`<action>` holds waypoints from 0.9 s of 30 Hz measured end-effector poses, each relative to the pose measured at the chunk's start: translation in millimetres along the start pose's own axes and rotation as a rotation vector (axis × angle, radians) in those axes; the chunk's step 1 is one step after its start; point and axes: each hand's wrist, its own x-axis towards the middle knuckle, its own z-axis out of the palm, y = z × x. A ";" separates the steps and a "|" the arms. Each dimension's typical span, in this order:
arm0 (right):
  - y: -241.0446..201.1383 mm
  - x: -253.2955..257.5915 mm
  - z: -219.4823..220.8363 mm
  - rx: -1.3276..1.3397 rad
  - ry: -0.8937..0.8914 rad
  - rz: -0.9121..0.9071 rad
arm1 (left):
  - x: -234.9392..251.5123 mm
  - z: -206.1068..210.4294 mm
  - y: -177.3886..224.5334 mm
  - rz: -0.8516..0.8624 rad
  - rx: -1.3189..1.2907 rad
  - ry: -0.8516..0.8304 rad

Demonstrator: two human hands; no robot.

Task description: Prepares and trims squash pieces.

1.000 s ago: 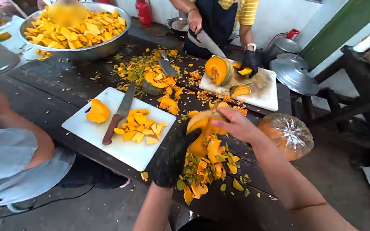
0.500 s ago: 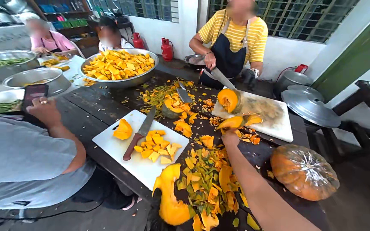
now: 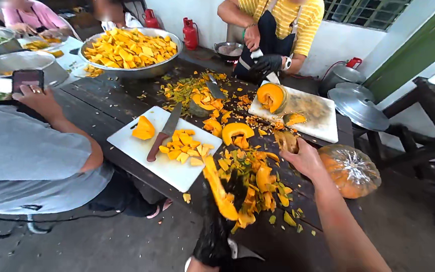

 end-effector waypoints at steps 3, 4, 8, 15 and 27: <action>-8.3 -49.1 30.0 0.327 -0.065 -0.238 | 6.6 11.1 -20.9 0.029 0.064 -0.115; -9.5 -61.4 45.2 0.391 -0.078 -0.296 | 4.1 11.8 -26.8 0.107 0.148 -0.146; -7.6 -85.7 96.5 0.150 0.045 -0.510 | -11.2 11.7 -33.4 0.383 0.330 -0.045; -30.6 -27.1 80.8 0.051 -0.406 -0.706 | -44.3 -22.3 -3.4 0.436 0.409 0.184; -9.2 272.3 174.4 -0.535 -0.495 -0.434 | -162.9 -95.9 32.5 0.799 0.306 0.462</action>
